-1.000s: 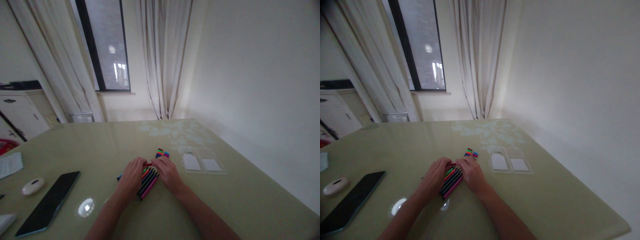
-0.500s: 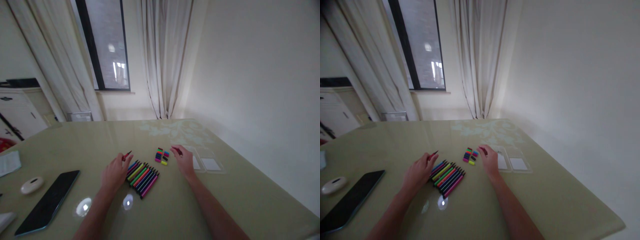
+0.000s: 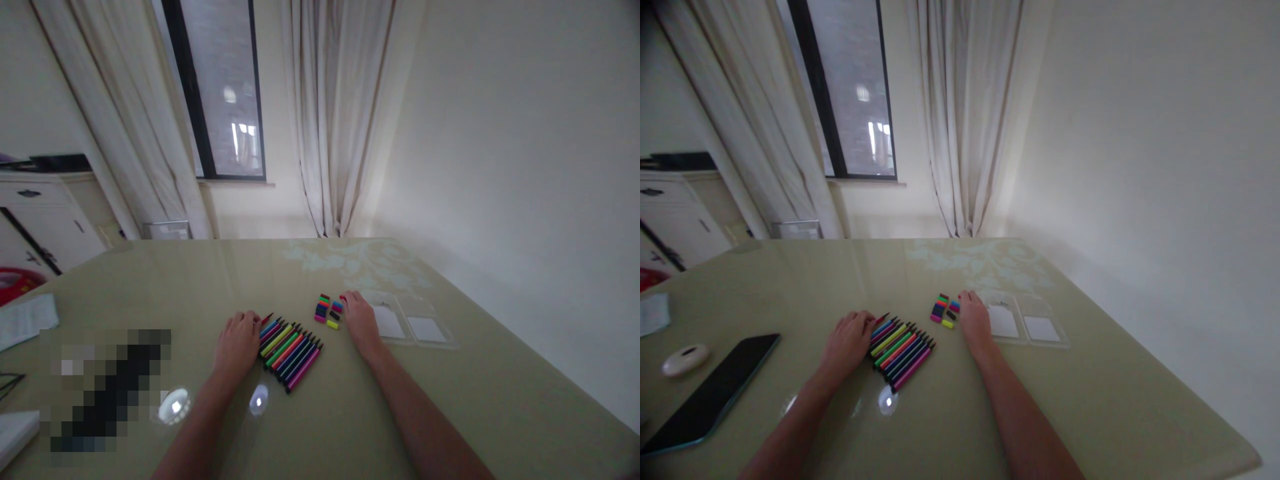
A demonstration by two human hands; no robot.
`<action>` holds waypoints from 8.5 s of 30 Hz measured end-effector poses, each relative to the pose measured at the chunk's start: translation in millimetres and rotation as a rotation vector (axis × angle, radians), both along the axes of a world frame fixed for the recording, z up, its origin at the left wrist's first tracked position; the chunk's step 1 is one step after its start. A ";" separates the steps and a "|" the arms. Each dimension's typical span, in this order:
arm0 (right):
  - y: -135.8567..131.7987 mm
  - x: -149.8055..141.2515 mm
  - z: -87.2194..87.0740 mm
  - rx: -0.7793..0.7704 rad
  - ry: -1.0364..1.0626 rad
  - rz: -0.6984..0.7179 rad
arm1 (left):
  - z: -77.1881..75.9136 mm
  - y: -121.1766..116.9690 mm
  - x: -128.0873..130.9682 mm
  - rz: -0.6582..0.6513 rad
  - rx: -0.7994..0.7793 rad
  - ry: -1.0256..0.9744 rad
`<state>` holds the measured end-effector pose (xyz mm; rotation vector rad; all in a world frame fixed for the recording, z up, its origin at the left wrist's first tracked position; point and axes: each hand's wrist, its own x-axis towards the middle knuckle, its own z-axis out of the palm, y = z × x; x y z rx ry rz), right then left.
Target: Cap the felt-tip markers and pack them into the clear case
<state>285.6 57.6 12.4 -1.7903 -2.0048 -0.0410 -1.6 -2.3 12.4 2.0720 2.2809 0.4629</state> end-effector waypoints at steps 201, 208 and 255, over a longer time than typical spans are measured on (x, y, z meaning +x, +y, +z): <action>-44.5 -2.3 43.3 -0.071 0.899 0.593 | 26.2 -21.2 43.8 -0.517 0.398 -0.301; -44.3 -0.2 41.0 -0.086 0.879 0.580 | 25.6 -24.6 51.7 -0.538 0.388 -0.412; -33.0 2.9 14.6 -0.048 -0.105 0.247 | 25.0 -8.8 -23.0 0.150 -0.023 0.004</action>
